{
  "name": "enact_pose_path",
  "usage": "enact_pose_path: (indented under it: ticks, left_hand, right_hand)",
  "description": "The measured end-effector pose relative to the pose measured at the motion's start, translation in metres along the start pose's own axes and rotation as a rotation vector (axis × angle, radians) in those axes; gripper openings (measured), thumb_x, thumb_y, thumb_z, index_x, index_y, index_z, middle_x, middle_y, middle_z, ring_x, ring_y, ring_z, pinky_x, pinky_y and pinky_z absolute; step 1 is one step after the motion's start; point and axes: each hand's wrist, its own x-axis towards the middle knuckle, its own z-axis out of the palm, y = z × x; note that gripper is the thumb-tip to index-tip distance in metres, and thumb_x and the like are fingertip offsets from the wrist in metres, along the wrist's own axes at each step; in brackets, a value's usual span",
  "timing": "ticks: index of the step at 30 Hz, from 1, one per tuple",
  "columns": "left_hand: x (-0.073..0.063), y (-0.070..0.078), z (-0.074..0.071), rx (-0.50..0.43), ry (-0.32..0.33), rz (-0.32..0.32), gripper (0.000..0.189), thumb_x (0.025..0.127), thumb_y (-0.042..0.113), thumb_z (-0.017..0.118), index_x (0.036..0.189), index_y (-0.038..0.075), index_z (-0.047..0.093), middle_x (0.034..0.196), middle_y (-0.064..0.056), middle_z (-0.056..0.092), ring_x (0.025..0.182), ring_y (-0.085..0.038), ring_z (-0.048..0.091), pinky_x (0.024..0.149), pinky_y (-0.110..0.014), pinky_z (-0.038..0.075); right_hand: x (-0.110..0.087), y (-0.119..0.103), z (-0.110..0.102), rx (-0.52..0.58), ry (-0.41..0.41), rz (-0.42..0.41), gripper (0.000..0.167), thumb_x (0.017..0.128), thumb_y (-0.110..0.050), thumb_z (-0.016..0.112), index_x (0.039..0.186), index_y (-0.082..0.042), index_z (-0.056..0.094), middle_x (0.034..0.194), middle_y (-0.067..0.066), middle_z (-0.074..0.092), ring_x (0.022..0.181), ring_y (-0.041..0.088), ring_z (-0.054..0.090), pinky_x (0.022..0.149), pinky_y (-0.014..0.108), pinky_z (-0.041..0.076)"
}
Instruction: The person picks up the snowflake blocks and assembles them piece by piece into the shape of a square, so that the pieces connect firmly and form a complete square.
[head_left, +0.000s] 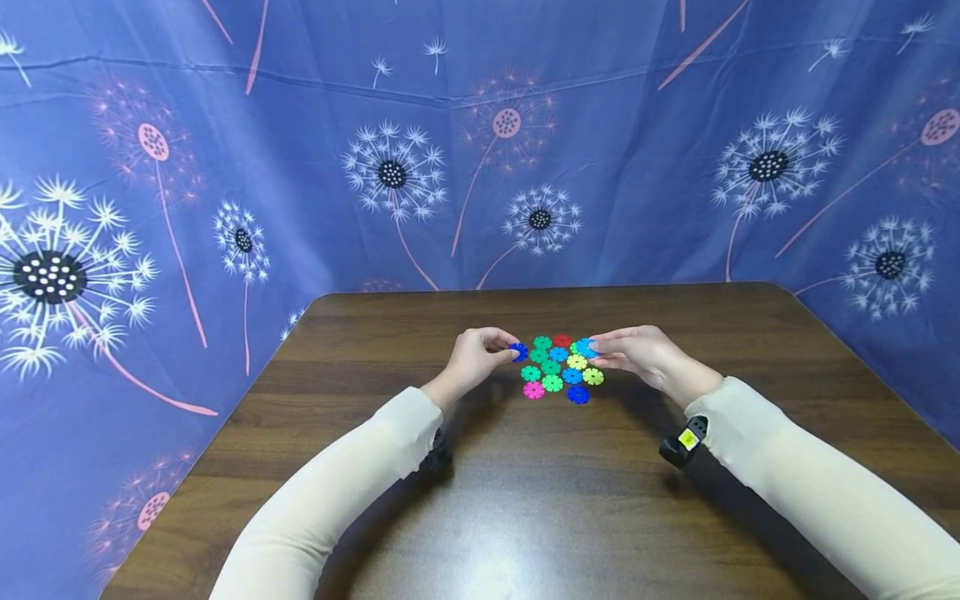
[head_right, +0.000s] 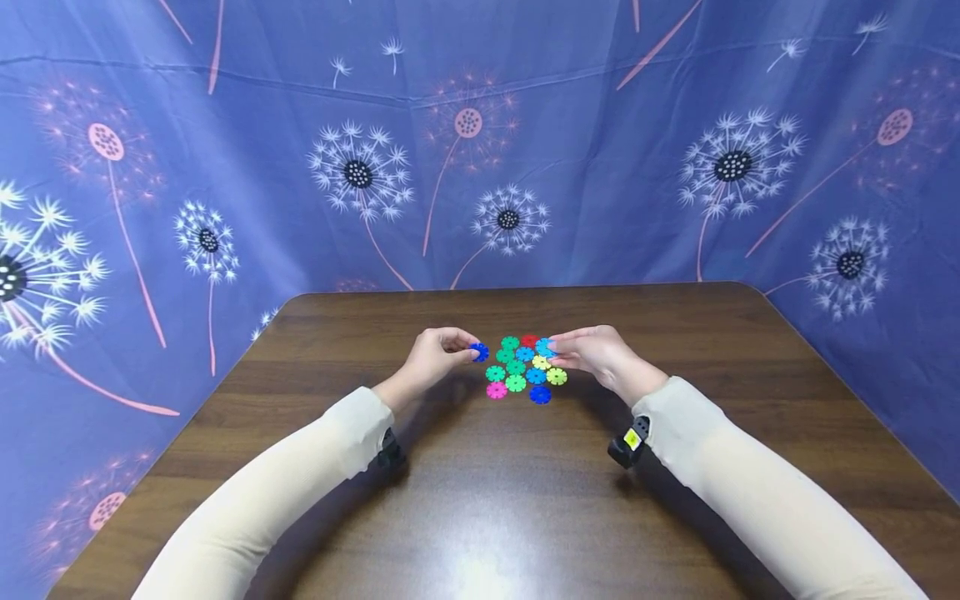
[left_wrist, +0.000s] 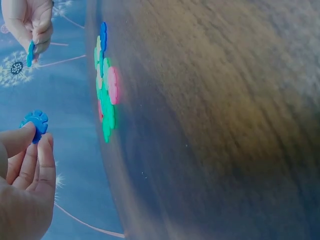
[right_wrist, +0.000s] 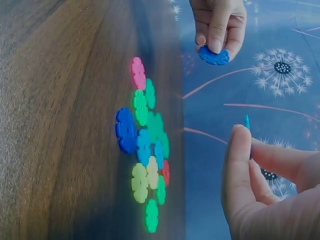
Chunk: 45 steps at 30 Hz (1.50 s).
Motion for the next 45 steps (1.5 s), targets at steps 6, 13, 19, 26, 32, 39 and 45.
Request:
enact_pose_path:
  ticks: [6, 13, 19, 26, 32, 39, 45]
  left_hand:
    - [0.001, 0.005, 0.001, 0.034, 0.011, 0.033, 0.013, 0.085, 0.013, 0.075, 0.097, 0.009, 0.075, 0.089, -0.006, 0.075, 0.077, -0.015, 0.068, 0.065, -0.02, 0.052]
    - [-0.001, 0.013, 0.003, 0.008, -0.004, 0.03, 0.012, 0.086, 0.013, 0.074, 0.097, 0.009, 0.075, 0.089, -0.006, 0.075, 0.075, -0.014, 0.067, 0.066, -0.021, 0.054]
    - [-0.003, 0.013, 0.006, 0.02, 0.009, 0.028, 0.01, 0.085, 0.014, 0.075, 0.094, 0.01, 0.075, 0.087, -0.005, 0.075, 0.072, -0.01, 0.066, 0.064, -0.02, 0.053]
    - [-0.008, 0.011, 0.009, 0.01, 0.027, 0.058, 0.009, 0.084, 0.012, 0.076, 0.092, 0.008, 0.075, 0.085, -0.006, 0.074, 0.07, -0.01, 0.065, 0.063, -0.02, 0.052]
    - [-0.011, 0.01, 0.013, 0.001, 0.024, 0.064, 0.01, 0.084, 0.013, 0.076, 0.092, 0.008, 0.075, 0.084, -0.005, 0.074, 0.072, -0.015, 0.067, 0.063, -0.02, 0.053]
    - [-0.013, 0.014, 0.014, -0.02, 0.023, 0.072, 0.009, 0.084, 0.012, 0.076, 0.092, 0.008, 0.075, 0.086, -0.006, 0.075, 0.072, -0.015, 0.067, 0.064, -0.02, 0.053]
    - [-0.012, 0.015, 0.014, -0.048, 0.015, 0.074, 0.01, 0.086, 0.014, 0.074, 0.094, 0.009, 0.075, 0.087, -0.004, 0.075, 0.075, -0.013, 0.068, 0.065, -0.021, 0.054]
  right_hand:
    - [0.0, -0.002, 0.003, 0.021, -0.024, -0.012, 0.053, 0.093, -0.002, 0.061, 0.136, 0.019, 0.038, 0.089, -0.001, 0.07, 0.08, 0.01, 0.071, 0.088, 0.028, 0.054]
    - [0.003, 0.0, 0.01, 0.001, -0.039, -0.021, 0.053, 0.092, -0.004, 0.064, 0.134, 0.019, 0.042, 0.088, -0.003, 0.07, 0.079, 0.009, 0.07, 0.086, 0.027, 0.055]
    - [0.004, 0.002, 0.016, -0.029, -0.048, -0.012, 0.052, 0.092, -0.005, 0.063, 0.134, 0.018, 0.043, 0.091, -0.001, 0.07, 0.079, 0.01, 0.07, 0.088, 0.028, 0.054]
    - [0.005, 0.003, 0.021, -0.009, -0.058, 0.004, 0.05, 0.093, -0.004, 0.061, 0.134, 0.018, 0.043, 0.09, 0.0, 0.07, 0.075, 0.01, 0.07, 0.085, 0.027, 0.055]
    - [0.006, 0.008, 0.025, 0.012, -0.073, 0.023, 0.048, 0.094, -0.003, 0.06, 0.133, 0.018, 0.043, 0.084, -0.001, 0.07, 0.074, 0.01, 0.07, 0.083, 0.026, 0.056]
    - [0.007, 0.009, 0.031, 0.003, -0.091, 0.016, 0.038, 0.095, -0.004, 0.059, 0.125, 0.017, 0.05, 0.081, 0.0, 0.071, 0.072, 0.01, 0.07, 0.082, 0.027, 0.056]
    - [0.008, 0.004, 0.035, -0.004, -0.104, 0.005, 0.031, 0.093, -0.005, 0.061, 0.117, 0.014, 0.053, 0.076, -0.001, 0.07, 0.07, 0.009, 0.07, 0.08, 0.026, 0.057]
